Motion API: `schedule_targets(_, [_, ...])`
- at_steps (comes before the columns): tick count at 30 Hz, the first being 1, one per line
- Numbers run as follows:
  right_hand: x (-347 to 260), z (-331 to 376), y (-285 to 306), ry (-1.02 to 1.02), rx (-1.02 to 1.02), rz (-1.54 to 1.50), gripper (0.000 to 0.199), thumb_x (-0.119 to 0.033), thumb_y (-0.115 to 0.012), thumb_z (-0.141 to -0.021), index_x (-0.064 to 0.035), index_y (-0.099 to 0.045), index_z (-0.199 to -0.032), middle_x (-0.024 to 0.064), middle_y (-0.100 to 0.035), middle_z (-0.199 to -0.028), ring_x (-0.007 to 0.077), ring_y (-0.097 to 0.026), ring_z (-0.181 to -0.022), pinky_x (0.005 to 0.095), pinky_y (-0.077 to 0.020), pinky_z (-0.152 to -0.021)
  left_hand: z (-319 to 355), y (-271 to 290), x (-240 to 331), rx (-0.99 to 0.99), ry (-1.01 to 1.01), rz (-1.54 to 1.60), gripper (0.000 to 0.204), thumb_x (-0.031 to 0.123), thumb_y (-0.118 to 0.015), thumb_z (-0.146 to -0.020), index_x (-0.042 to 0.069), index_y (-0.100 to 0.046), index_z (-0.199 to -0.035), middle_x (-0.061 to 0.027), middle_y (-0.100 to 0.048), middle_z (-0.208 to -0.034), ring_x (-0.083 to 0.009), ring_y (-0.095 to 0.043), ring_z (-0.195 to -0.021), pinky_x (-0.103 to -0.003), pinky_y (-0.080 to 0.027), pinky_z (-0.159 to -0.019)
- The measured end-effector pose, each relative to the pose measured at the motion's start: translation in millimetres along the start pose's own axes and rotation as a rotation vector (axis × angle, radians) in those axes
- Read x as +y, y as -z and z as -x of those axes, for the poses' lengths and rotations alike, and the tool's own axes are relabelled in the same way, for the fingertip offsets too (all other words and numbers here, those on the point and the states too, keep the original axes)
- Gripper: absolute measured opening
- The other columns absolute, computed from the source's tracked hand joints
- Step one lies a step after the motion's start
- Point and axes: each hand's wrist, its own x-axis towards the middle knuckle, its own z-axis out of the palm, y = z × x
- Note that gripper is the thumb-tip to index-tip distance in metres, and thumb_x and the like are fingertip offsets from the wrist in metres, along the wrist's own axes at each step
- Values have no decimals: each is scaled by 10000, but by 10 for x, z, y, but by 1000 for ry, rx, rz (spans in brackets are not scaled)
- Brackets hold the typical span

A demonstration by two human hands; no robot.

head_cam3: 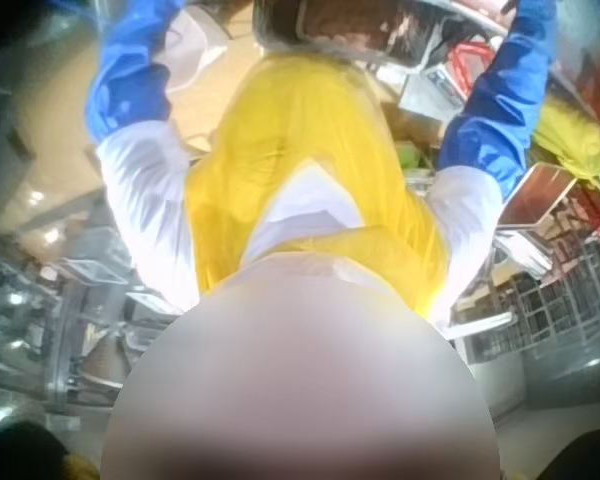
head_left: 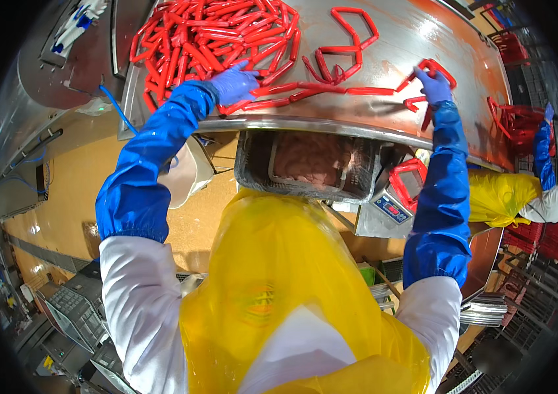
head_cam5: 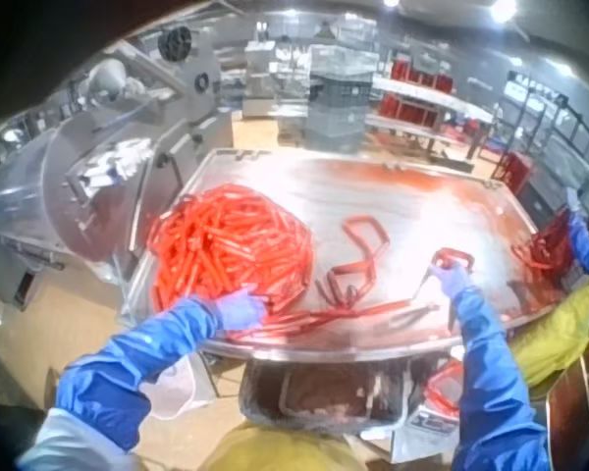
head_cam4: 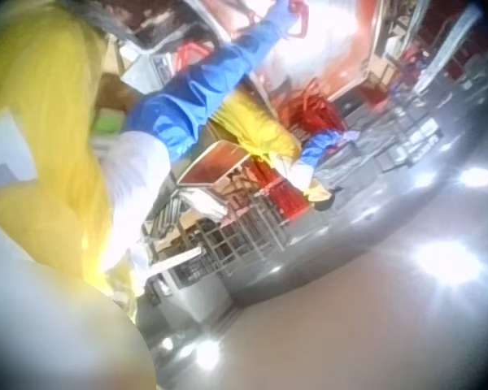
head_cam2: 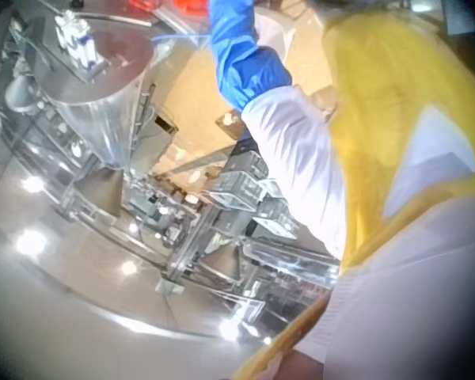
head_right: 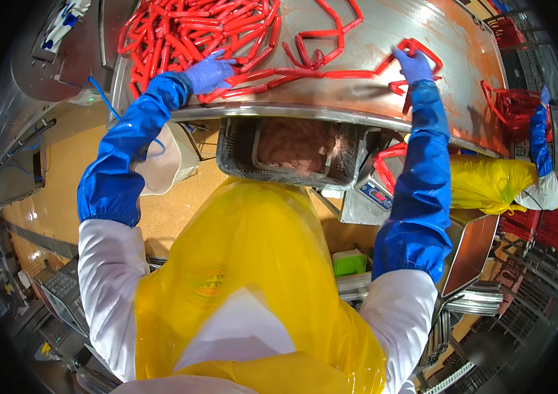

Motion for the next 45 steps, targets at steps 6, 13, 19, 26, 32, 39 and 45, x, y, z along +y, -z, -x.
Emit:
schedule_targets(6, [-319,1194,-1296,-223,-367,-694,375,-430,-552,-1010,-76,-668,-1051,4,-620,-767,103,-522,-585,277,-430,-506,-1070,-75,1164,-80,415,699,399,443,-522,-1016,91,-689,-1100,-106,-699,-961,-265,-630,-979,-412,-429,-958])
schedule_targets(13, [-473,2032,-1859,-654,-745,-1023,242,-353,-534,-1004,-131,-629,-993,-30,-575,-726,93,-477,-529,244,-384,-460,-1476,-161,1301,-321,769,1367,620,692,-522,-913,106,-692,-1021,-1,-600,-812,-215,-581,-917,-537,-489,-777])
schedule_targets(19, [6,2680,-2730,-4,-243,-114,265,-330,-553,-979,-133,-671,-1111,81,-684,-1025,294,-664,-929,450,-503,-748,-1495,-201,1074,-355,665,1457,429,486,-573,-985,77,-693,-1032,24,-587,-772,-94,-532,-630,-265,-416,-515])
schedule_targets(26, [429,2871,-2373,202,-56,340,198,-167,-562,-887,-107,-625,-1066,139,-640,-1083,353,-617,-1060,517,-494,-899,-1074,59,875,-135,588,1282,468,442,-569,-1016,5,-687,-1137,-70,-742,-1043,-132,-671,-856,-302,-520,-765])
schedule_targets(32, [-498,1562,-1719,692,57,177,314,-96,-661,-799,-63,-616,-1109,178,-682,-1101,405,-635,-1067,529,-474,-926,-1288,-58,1239,205,528,1337,336,297,-625,-1008,35,-679,-1212,-28,-720,-1011,-112,-609,-869,-275,-487,-797])
schedule_targets(39, [-678,1972,-1781,100,-501,65,306,-268,-634,-891,-34,-632,-1088,209,-702,-1009,398,-679,-922,482,-530,-803,-1231,-311,1404,365,628,1269,294,319,-679,-978,74,-680,-1141,-6,-686,-882,-105,-579,-701,-267,-459,-646])
schedule_targets(45, [-417,2499,-2385,111,-272,-600,293,-296,-527,-978,-49,-657,-1067,183,-686,-922,375,-666,-864,422,-533,-803,-928,-175,1424,-76,897,1696,269,350,-690,-964,82,-684,-990,1,-629,-754,-93,-564,-588,-236,-448,-526])
